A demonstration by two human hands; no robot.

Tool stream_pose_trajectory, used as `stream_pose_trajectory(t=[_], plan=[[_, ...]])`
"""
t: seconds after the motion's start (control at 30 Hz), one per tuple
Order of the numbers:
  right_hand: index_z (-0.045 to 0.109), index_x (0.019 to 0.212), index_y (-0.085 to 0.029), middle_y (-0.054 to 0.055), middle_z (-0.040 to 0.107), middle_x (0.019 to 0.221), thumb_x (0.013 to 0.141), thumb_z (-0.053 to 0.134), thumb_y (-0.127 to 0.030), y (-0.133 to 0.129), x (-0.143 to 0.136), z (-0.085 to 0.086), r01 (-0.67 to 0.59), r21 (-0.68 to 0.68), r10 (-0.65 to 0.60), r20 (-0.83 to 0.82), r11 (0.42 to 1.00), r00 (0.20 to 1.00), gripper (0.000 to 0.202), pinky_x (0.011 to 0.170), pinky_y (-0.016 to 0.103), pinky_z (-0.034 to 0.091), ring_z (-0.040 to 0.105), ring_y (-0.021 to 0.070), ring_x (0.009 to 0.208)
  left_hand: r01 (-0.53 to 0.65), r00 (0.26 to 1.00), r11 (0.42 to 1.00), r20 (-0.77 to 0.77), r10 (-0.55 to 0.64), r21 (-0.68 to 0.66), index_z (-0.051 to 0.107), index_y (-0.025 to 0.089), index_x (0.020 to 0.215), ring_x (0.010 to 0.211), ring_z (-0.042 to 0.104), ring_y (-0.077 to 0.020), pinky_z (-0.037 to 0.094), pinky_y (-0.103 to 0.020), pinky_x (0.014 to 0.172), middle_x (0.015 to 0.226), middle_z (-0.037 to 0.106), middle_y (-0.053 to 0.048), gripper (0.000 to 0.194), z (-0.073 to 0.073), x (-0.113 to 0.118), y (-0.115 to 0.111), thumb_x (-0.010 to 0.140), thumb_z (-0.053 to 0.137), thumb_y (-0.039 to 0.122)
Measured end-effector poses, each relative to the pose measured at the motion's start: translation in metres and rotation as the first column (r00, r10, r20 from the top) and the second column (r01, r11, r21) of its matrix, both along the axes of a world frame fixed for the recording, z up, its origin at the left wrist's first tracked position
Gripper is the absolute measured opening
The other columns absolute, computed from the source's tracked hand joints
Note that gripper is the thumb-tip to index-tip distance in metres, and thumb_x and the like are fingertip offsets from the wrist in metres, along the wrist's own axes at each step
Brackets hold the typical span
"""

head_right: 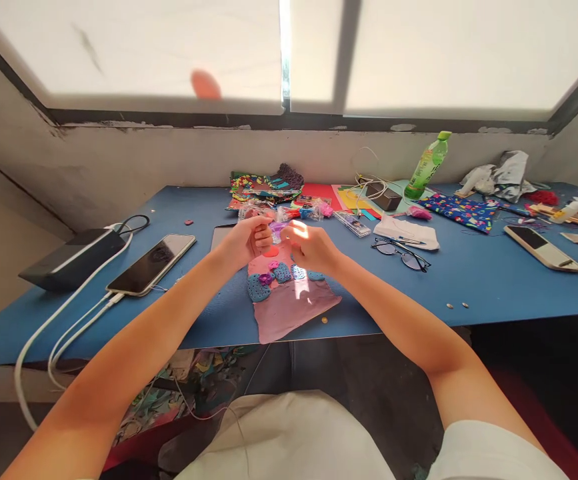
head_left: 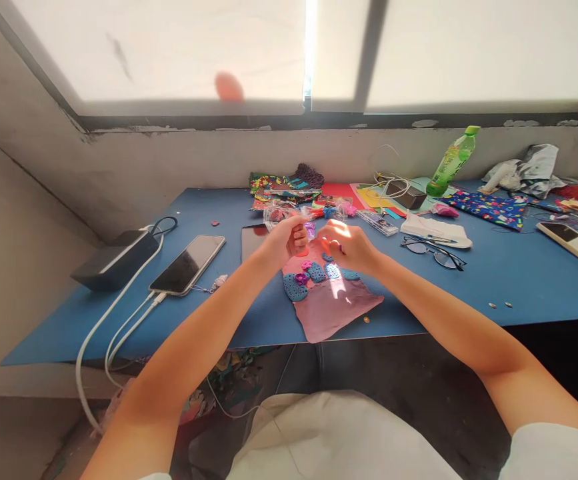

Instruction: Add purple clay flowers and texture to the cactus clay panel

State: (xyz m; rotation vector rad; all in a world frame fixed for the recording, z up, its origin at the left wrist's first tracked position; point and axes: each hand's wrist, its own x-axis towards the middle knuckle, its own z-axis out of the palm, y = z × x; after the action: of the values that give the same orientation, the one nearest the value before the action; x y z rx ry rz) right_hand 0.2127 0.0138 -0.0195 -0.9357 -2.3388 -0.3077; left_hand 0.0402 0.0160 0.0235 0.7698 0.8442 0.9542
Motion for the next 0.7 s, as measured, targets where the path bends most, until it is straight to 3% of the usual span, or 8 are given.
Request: stream_pose_trajectory(t=[0.1, 0.2, 0.3, 0.5, 0.57, 0.7], plan=[[0.061, 0.103, -0.016, 0.006, 0.067, 0.081, 0.093, 0.032, -0.024, 0.0013, 0.0009, 0.0031, 0.026, 0.005, -0.026, -0.037, 1.000, 0.999, 0.031, 0.056, 0.022, 0.037, 0.048, 0.0106, 0.055, 0.006, 1.000, 1.000, 0.006, -0.006, -0.002, 0.027, 0.020, 0.051, 0.030, 0.026, -0.0040, 0.022, -0.015, 0.030, 0.038, 0.027, 0.007, 0.040, 0.0001, -0.0007, 0.0007, 0.084, 0.048, 0.012], [0.063, 0.088, -0.017, 0.004, 0.063, 0.066, 0.100, 0.026, -0.041, 0.0016, 0.0004, 0.0025, 0.045, -0.012, -0.045, -0.032, 0.999, 0.998, 0.045, 0.055, 0.022, 0.034, 0.051, 0.0117, 0.054, 0.023, 1.000, 1.000, -0.003, -0.023, -0.006, 0.027, 0.020, 0.051, 0.029, 0.027, -0.0042, 0.023, -0.015, 0.031, 0.038, 0.028, 0.007, 0.040, 0.0002, -0.0003, 0.0002, 0.085, 0.047, 0.013], [0.056, 0.068, -0.019, 0.001, 0.053, 0.051, 0.099, 0.017, -0.054, -0.0006, -0.0011, 0.0022, 0.064, -0.022, -0.065, -0.018, 0.998, 0.998, 0.062, 0.051, 0.023, 0.028, 0.043, 0.0109, 0.047, 0.033, 0.999, 0.999, -0.016, -0.034, -0.007, 0.027, 0.020, 0.050, 0.030, 0.026, -0.0043, 0.023, -0.016, 0.031, 0.037, 0.029, 0.007, 0.041, 0.0001, 0.0004, -0.0004, 0.085, 0.048, 0.013], [0.046, 0.054, -0.019, -0.001, 0.041, 0.046, 0.092, 0.009, -0.070, -0.0049, -0.0049, 0.0029, 0.111, 0.005, -0.111, -0.037, 0.994, 0.993, 0.074, 0.048, 0.025, 0.021, 0.030, 0.0097, 0.044, 0.039, 0.999, 0.999, -0.037, -0.039, 0.003, 0.027, 0.020, 0.049, 0.030, 0.026, -0.0041, 0.022, -0.015, 0.031, 0.037, 0.028, 0.006, 0.044, 0.0002, 0.0001, 0.0003, 0.087, 0.047, 0.013], [0.042, 0.049, -0.019, -0.001, 0.037, 0.044, 0.092, 0.010, -0.069, -0.0054, -0.0061, 0.0017, 0.124, 0.016, -0.123, -0.041, 0.992, 0.992, 0.073, 0.047, 0.026, 0.018, 0.027, 0.0098, 0.044, 0.039, 0.998, 0.999, -0.042, -0.039, 0.009, 0.027, 0.020, 0.049, 0.030, 0.026, -0.0042, 0.022, -0.015, 0.031, 0.037, 0.029, 0.006, 0.043, -0.0001, 0.0000, 0.0010, 0.087, 0.047, 0.013], [0.036, 0.043, -0.020, 0.000, 0.032, 0.040, 0.099, 0.009, -0.049, -0.0062, -0.0073, -0.0002, 0.132, 0.027, -0.130, -0.047, 0.991, 0.990, 0.069, 0.047, 0.029, 0.016, 0.023, 0.0101, 0.041, 0.042, 0.997, 0.999, -0.061, -0.040, 0.020, 0.028, 0.020, 0.047, 0.030, 0.025, -0.0039, 0.021, -0.015, 0.031, 0.036, 0.028, 0.006, 0.045, -0.0017, 0.0008, 0.0019, 0.087, 0.047, 0.013]])
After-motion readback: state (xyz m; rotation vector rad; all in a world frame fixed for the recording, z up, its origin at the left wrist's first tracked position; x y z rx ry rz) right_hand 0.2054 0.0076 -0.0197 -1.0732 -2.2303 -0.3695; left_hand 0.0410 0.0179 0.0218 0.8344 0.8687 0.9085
